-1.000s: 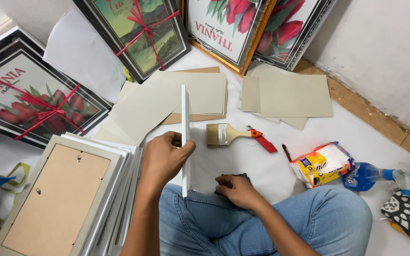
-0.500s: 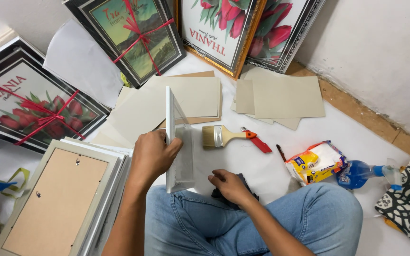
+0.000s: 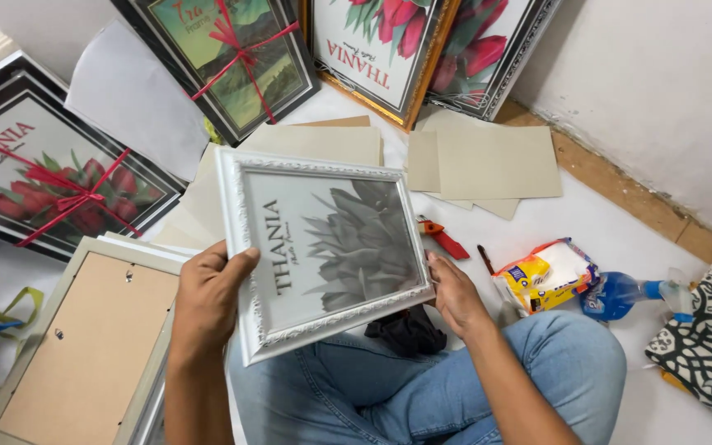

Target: The person cleans the back and front of a picture frame using a brush and a cloth. They then disassemble the frame by removing the backing board and a plastic sheet, clean the glass, and place a new backing board inside the frame.

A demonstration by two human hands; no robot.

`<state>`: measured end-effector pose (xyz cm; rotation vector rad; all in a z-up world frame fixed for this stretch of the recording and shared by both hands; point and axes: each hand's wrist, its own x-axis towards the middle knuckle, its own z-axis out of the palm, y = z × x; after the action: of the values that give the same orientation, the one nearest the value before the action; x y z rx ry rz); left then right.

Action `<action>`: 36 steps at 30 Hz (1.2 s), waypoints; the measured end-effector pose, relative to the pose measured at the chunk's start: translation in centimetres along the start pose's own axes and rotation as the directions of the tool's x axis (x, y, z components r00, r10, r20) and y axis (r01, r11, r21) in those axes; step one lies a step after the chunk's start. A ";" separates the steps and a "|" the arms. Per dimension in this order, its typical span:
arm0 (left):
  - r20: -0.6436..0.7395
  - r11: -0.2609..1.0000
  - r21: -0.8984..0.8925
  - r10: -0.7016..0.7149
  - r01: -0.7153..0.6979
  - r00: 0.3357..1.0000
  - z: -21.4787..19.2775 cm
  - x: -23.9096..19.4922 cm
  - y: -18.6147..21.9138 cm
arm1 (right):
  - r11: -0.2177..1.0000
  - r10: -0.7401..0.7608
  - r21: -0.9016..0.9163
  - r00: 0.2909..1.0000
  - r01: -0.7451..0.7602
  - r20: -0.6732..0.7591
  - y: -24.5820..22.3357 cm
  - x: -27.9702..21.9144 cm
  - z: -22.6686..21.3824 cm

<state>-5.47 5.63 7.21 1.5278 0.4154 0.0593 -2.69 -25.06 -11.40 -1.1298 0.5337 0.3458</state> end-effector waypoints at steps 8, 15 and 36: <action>-0.064 0.997 -0.075 0.008 -0.013 0.998 -5.5 1.3 -4.9 | 0.996 0.091 -0.022 0.982 -0.089 0.167 0.7 -1.2 0.4; -0.100 0.988 0.053 -0.142 0.148 0.985 -10.5 -0.2 -9.2 | 0.980 0.195 0.030 0.976 -0.199 0.099 -0.3 -2.4 0.6; -0.228 0.756 0.587 -0.190 0.290 0.955 -37.2 17.1 -29.2 | 0.953 -0.067 0.303 0.980 0.007 0.188 0.0 -2.2 -0.7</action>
<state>-7.08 44.48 -24.67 2.1120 0.8155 -0.1827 -4.71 -25.70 -10.37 -0.7990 0.3750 0.3269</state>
